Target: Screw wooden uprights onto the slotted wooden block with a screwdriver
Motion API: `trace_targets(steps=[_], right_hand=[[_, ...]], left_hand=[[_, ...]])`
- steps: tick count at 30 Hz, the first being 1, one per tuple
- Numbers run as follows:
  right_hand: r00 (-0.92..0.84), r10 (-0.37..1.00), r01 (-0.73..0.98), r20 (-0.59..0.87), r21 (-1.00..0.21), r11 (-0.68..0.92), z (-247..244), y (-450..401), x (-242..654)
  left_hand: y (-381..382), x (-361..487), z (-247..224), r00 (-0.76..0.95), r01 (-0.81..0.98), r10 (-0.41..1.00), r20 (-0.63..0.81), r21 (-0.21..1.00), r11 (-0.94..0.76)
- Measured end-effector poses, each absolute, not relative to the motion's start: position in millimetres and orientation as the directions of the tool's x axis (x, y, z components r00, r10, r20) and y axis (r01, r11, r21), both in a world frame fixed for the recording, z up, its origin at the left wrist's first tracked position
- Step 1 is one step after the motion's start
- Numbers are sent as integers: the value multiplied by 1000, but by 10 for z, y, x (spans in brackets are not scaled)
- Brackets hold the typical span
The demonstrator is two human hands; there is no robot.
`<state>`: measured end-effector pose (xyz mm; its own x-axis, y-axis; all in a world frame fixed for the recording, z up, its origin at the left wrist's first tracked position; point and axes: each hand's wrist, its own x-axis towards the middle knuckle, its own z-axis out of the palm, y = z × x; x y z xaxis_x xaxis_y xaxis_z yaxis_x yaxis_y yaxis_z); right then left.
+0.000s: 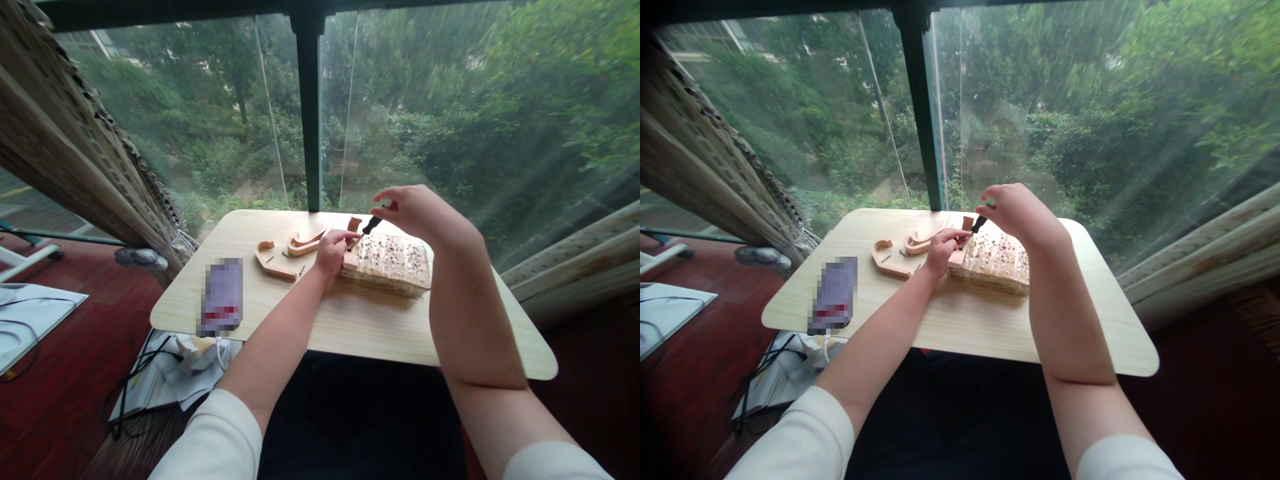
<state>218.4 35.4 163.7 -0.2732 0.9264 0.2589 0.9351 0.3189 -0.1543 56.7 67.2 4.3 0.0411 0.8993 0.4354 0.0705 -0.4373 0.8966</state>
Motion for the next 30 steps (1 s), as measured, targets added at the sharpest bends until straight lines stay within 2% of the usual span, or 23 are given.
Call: trace_targets(steps=[3,8,12,16,19,22,26,30], right_hand=[[-320,919,920,230,-157,360,1664,298,2183],[-327,924,942,199,-16,337,1722,228,2126],[-266,933,956,242,-60,288,1672,296,2097],[-354,888,909,294,-115,400,1606,344,2111],[-436,858,878,270,-83,472,1614,297,2105],[-409,873,901,264,-33,432,1655,234,2072],[-281,915,948,289,-67,312,1647,271,2035],[-333,876,914,349,-107,390,1565,372,2034]], left_hand=[[672,568,41,33,68,901,432,899,-434],[656,583,43,28,34,896,444,895,-445],[653,587,35,10,53,899,437,898,-437],[667,569,13,14,59,901,434,899,-434],[677,562,-3,4,30,903,429,903,-429],[677,573,-13,-21,-1,909,415,910,-416],[670,586,-23,-45,-39,919,391,919,-393],[671,584,-35,-33,-58,927,374,925,-376]])
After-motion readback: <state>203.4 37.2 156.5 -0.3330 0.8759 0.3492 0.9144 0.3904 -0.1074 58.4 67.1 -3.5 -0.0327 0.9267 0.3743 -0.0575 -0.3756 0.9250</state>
